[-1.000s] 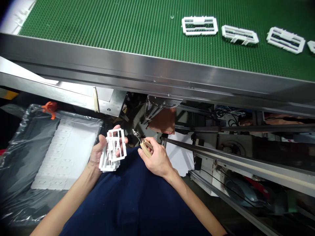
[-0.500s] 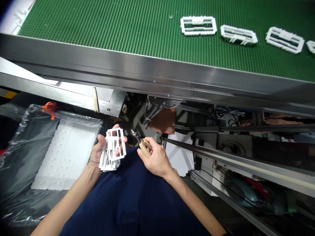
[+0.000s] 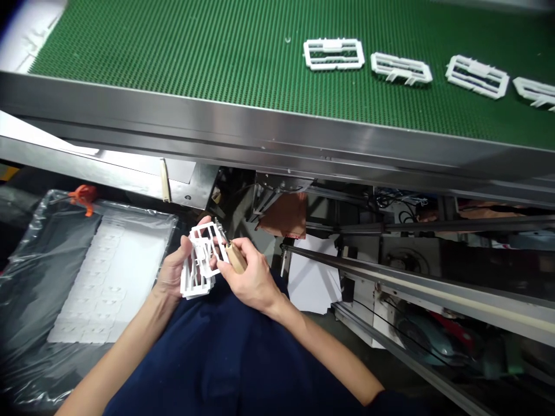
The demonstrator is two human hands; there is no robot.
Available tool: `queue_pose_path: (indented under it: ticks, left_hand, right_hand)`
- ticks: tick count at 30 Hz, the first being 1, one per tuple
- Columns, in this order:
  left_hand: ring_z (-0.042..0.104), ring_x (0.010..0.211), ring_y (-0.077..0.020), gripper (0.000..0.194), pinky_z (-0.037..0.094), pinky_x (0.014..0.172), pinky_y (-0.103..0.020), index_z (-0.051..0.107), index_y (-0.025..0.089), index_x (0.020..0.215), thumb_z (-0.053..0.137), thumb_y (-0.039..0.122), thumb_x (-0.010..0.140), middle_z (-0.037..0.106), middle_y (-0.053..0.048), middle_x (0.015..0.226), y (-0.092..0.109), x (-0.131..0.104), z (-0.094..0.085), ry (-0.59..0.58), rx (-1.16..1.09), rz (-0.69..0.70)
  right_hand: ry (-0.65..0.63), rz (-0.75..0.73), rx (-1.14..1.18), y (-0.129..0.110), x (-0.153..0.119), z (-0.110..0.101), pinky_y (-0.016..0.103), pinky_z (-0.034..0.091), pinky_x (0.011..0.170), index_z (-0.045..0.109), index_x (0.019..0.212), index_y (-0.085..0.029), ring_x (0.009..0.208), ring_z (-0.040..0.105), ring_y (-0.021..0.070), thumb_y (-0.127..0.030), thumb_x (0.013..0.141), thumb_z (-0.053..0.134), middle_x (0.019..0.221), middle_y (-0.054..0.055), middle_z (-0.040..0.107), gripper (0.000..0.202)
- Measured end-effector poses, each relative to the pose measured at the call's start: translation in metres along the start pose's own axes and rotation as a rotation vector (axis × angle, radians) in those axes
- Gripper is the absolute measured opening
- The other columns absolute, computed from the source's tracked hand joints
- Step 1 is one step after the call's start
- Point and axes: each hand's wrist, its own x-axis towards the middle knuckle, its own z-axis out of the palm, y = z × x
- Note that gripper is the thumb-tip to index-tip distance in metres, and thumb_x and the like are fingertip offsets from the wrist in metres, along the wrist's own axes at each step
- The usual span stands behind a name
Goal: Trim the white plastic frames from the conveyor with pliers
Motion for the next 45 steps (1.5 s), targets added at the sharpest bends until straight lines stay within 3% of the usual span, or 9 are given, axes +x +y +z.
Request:
queue_pose_path:
  ticks: [7, 12, 17, 20, 25, 29, 33, 39, 45]
  left_hand:
    - [0.062, 0.058, -0.0135, 0.043, 0.053, 0.050, -0.022, 0.053, 0.017, 0.123, 0.056, 0.039, 0.085, 0.068, -0.009, 0.090, -0.002, 0.002, 0.001, 0.148, 0.019, 0.002]
    - [0.060, 0.054, -0.0116, 0.036, 0.051, 0.049, -0.020, 0.061, 0.015, 0.108, 0.062, 0.038, 0.081, 0.066, -0.004, 0.081, -0.005, 0.008, 0.004, 0.370, 0.115, 0.052]
    - [0.060, 0.055, -0.0124, 0.039, 0.050, 0.048, -0.021, 0.062, 0.011, 0.098, 0.067, 0.044, 0.076, 0.064, -0.004, 0.076, -0.012, 0.018, 0.006, 0.464, 0.196, 0.110]
    - [0.060, 0.055, -0.0124, 0.044, 0.048, 0.048, -0.020, 0.062, 0.010, 0.097, 0.067, 0.048, 0.074, 0.064, -0.005, 0.075, -0.019, 0.016, 0.002, 0.481, 0.168, 0.108]
    - [0.059, 0.057, -0.0137, 0.047, 0.046, 0.048, -0.021, 0.061, 0.012, 0.102, 0.075, 0.041, 0.067, 0.065, -0.005, 0.077, -0.036, -0.001, -0.016, 0.462, 0.043, 0.112]
    - [0.060, 0.060, -0.0142, 0.039, 0.049, 0.056, -0.023, 0.059, 0.014, 0.101, 0.075, 0.019, 0.066, 0.064, -0.002, 0.071, -0.040, -0.008, -0.028, 0.501, -0.068, 0.193]
    - [0.063, 0.067, -0.0162, 0.028, 0.052, 0.067, -0.028, 0.058, 0.015, 0.098, 0.068, 0.019, 0.072, 0.066, -0.004, 0.077, -0.020, -0.005, -0.032, 0.509, -0.143, 0.330]
    - [0.065, 0.093, -0.0278, 0.047, 0.053, 0.079, -0.036, 0.056, 0.022, 0.117, 0.069, 0.022, 0.072, 0.068, -0.010, 0.102, 0.012, -0.012, -0.035, 0.617, -0.385, 0.349]
    - [0.066, 0.089, -0.0328, 0.043, 0.056, 0.075, -0.040, 0.060, 0.020, 0.112, 0.066, 0.017, 0.069, 0.071, -0.010, 0.085, 0.058, -0.017, -0.080, 0.796, -0.378, 0.425]
  right_hand:
    - [0.020, -0.079, -0.106, -0.001, 0.007, -0.016, 0.022, 0.040, 0.062, 0.050, 0.091, -0.021, 0.065, 0.049, 0.0104, -0.024, 0.076, 0.058, 0.075, -0.004, 0.054, 0.017]
    - [0.001, -0.169, -0.240, 0.002, 0.009, -0.020, 0.022, 0.040, 0.060, 0.047, 0.094, -0.021, 0.060, 0.048, 0.0106, -0.023, 0.078, 0.053, 0.071, -0.004, 0.051, 0.018]
    - [-0.180, -0.470, -0.563, 0.007, 0.016, -0.006, 0.025, 0.040, 0.065, 0.049, 0.097, -0.020, 0.068, 0.053, 0.0150, -0.017, 0.073, 0.050, 0.080, 0.001, 0.057, 0.024]
    - [-0.317, -0.520, -0.695, 0.012, 0.019, 0.007, 0.027, 0.040, 0.066, 0.051, 0.094, -0.019, 0.076, 0.056, 0.0188, -0.020, 0.071, 0.051, 0.084, 0.004, 0.060, 0.023]
    - [-0.565, -0.401, -0.550, 0.021, 0.024, 0.016, 0.024, 0.039, 0.061, 0.050, 0.091, -0.020, 0.067, 0.054, 0.0147, -0.023, 0.072, 0.053, 0.078, 0.000, 0.059, 0.019]
    - [-0.372, -0.093, -0.314, 0.026, 0.032, 0.024, 0.024, 0.042, 0.065, 0.048, 0.097, -0.021, 0.068, 0.055, 0.0137, -0.030, 0.080, 0.051, 0.078, -0.001, 0.060, 0.019]
    - [-0.379, 0.090, -0.161, 0.024, 0.049, 0.044, 0.025, 0.044, 0.065, 0.048, 0.088, -0.020, 0.071, 0.056, 0.0150, -0.031, 0.075, 0.057, 0.078, -0.001, 0.059, 0.019]
    - [-0.391, 0.045, 0.010, 0.012, 0.081, 0.086, 0.025, 0.045, 0.065, 0.047, 0.085, -0.018, 0.070, 0.054, 0.0153, -0.034, 0.068, 0.063, 0.077, 0.000, 0.058, 0.028]
    - [-0.363, -0.086, -0.156, -0.002, 0.123, 0.148, 0.026, 0.043, 0.067, 0.055, 0.086, -0.020, 0.071, 0.058, 0.0181, -0.035, 0.066, 0.062, 0.076, 0.001, 0.063, 0.026]
